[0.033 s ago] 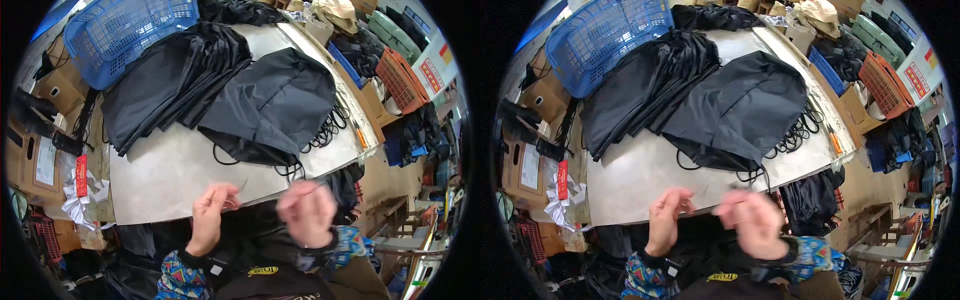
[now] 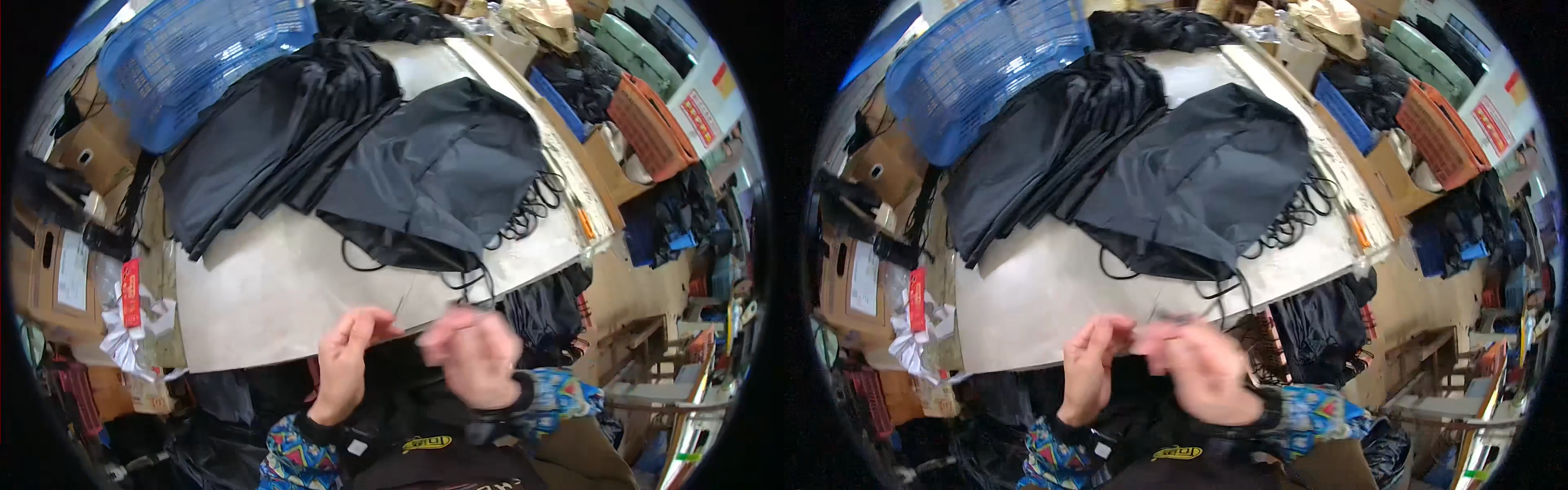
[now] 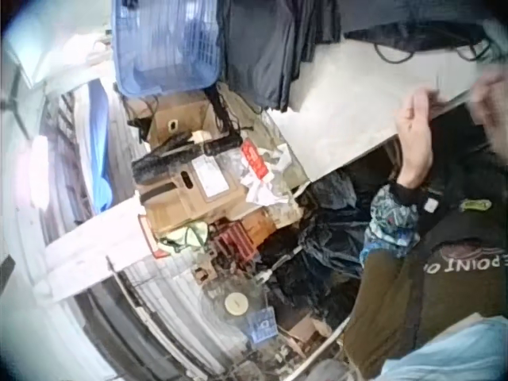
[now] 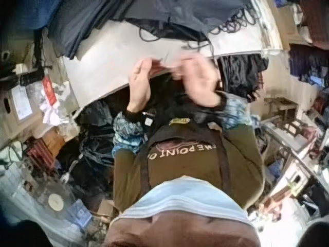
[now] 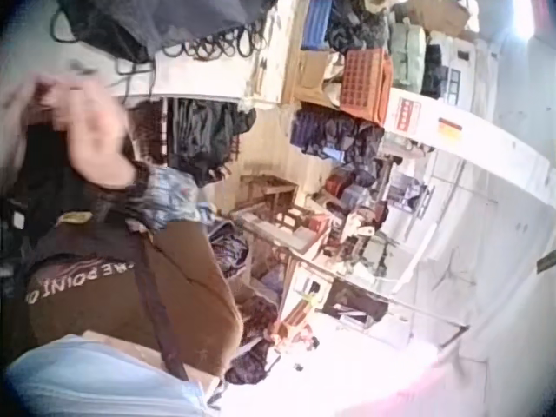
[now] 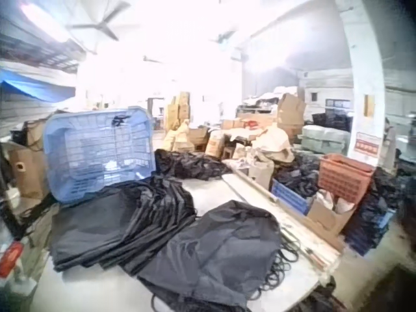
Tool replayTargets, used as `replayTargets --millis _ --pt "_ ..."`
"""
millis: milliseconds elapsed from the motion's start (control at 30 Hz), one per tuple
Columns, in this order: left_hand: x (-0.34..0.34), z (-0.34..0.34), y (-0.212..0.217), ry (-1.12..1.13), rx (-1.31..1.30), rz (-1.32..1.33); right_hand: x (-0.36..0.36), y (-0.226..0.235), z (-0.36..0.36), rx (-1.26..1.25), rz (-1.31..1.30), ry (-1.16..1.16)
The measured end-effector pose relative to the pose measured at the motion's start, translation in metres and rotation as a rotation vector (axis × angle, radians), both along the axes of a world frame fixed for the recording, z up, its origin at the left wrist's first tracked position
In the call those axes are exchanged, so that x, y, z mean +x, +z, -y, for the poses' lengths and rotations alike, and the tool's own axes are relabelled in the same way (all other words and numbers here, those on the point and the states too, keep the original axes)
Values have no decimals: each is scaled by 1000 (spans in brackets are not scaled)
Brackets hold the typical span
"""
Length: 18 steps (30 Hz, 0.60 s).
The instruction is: The person assembles black drawstring bags by threading black cords through the top hems using a metal hook tool. They pull the cords through the fabric channels, tie knots to secure the ends, and place the finished bags into a pile. The process is repeated for multiple bags in a workshop setting.
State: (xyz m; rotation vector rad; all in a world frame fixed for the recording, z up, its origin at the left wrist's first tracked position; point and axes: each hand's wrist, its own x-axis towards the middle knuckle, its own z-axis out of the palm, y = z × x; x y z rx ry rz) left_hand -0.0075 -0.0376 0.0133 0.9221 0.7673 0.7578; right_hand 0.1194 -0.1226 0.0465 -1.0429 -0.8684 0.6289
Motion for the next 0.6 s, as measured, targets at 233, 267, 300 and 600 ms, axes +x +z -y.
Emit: replayTargets --millis 233,267,300,600 --pt "11 17 -11 421 -73 89 15 3 -40 144 561 353" --pt "-5 8 -5 169 -15 160 41 5 -33 72 546 461" --pt "-11 7 0 189 -36 130 78 1 -21 -141 499 589" --pt "-53 1 20 311 -122 193 296 -80 34 -1103 1715 -673"
